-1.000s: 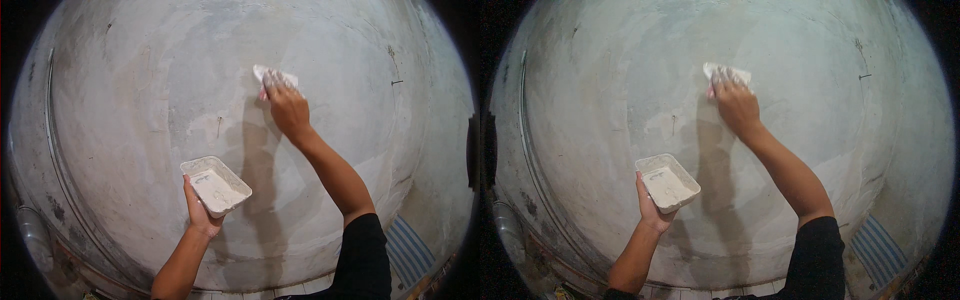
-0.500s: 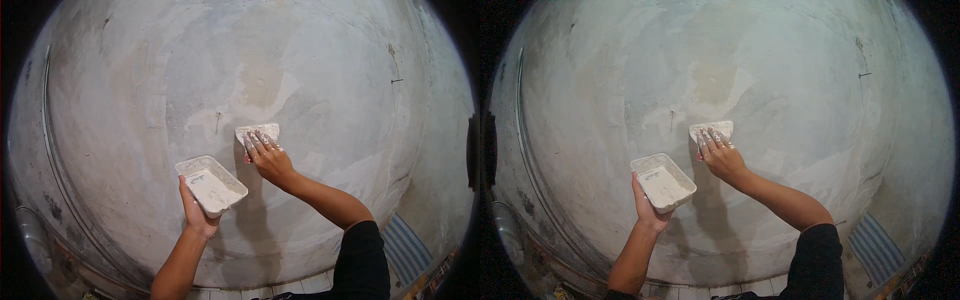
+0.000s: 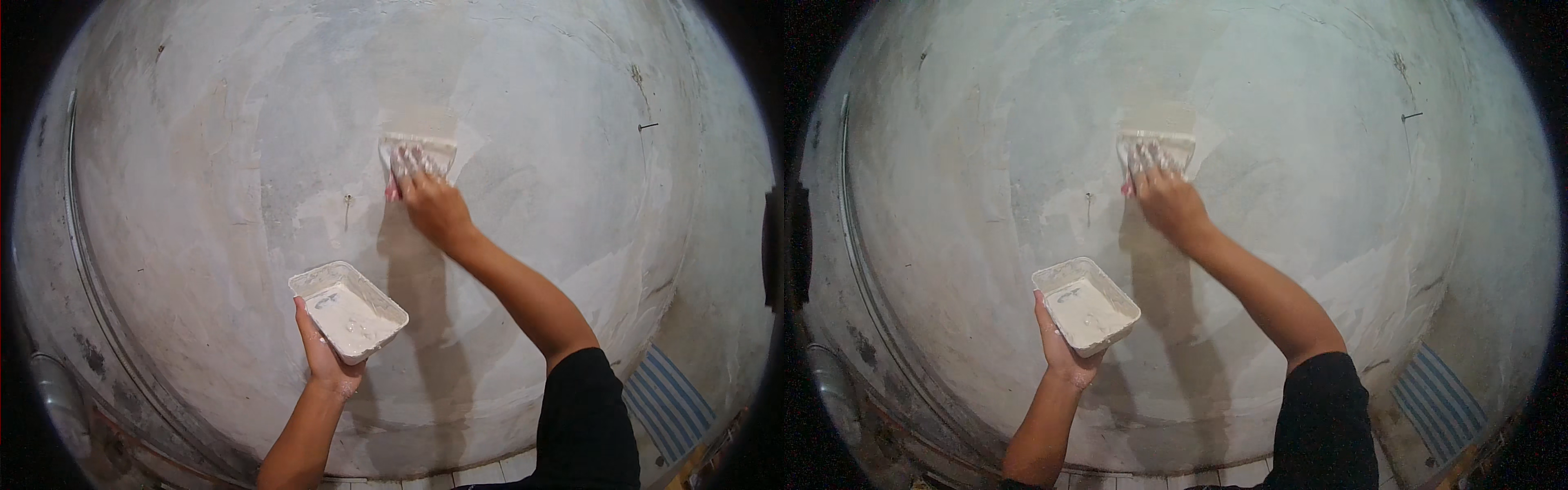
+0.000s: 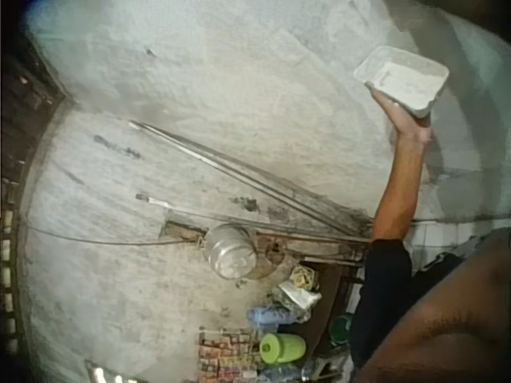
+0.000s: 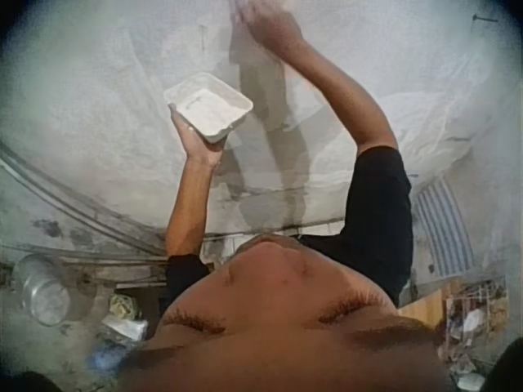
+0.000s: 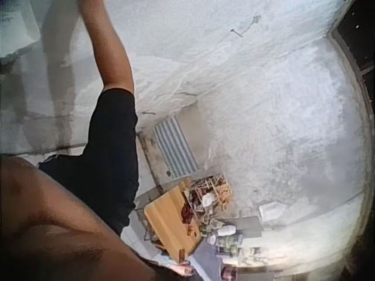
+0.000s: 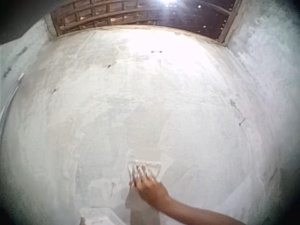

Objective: Apply wall putty or filler to a damaged area of a wall using a putty knife.

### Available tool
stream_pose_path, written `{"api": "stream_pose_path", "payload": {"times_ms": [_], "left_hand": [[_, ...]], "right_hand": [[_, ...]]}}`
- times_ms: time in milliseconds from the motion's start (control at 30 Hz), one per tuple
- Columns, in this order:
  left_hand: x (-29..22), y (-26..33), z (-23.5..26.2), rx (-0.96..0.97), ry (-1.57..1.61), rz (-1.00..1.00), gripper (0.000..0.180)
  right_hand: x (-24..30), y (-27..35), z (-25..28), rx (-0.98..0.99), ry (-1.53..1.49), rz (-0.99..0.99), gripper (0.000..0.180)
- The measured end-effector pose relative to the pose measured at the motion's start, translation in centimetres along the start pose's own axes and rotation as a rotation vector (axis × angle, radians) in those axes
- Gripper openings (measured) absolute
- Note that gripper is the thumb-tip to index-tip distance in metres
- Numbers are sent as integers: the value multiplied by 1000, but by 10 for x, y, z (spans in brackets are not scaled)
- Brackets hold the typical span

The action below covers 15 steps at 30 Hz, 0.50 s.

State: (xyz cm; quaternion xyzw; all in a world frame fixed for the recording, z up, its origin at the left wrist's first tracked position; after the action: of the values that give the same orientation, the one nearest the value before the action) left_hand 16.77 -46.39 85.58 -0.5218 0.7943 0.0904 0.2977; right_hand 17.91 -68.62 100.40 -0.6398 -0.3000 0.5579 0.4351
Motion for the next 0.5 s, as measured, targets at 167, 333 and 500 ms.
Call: {"api": "stream_pose_path", "payload": {"times_ms": [167, 333, 500], "left_hand": [[-2, 1, -3, 8, 15, -6, 79], [-7, 2, -2, 21, 12, -35, 78], [-5, 2, -6, 30, -9, -14, 78]], "right_hand": [[36, 84, 18, 129, -33, 148, 53], [21, 89, 40, 78, -156, 132, 52], [-29, -13, 54, -195, 7, 39, 52]]}}
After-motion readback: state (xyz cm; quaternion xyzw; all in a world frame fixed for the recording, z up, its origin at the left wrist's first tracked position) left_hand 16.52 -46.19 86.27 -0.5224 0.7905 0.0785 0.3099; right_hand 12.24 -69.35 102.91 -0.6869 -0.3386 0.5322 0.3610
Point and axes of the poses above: each hand's wrist, its own y-axis away from the middle knuckle, its own z-axis out of the back of the hand, x = y × z, the point moved 2 cm from there along -y, towards the middle knuckle, and after that the axes turned 9 degrees about -x, right-handed, at the moved point
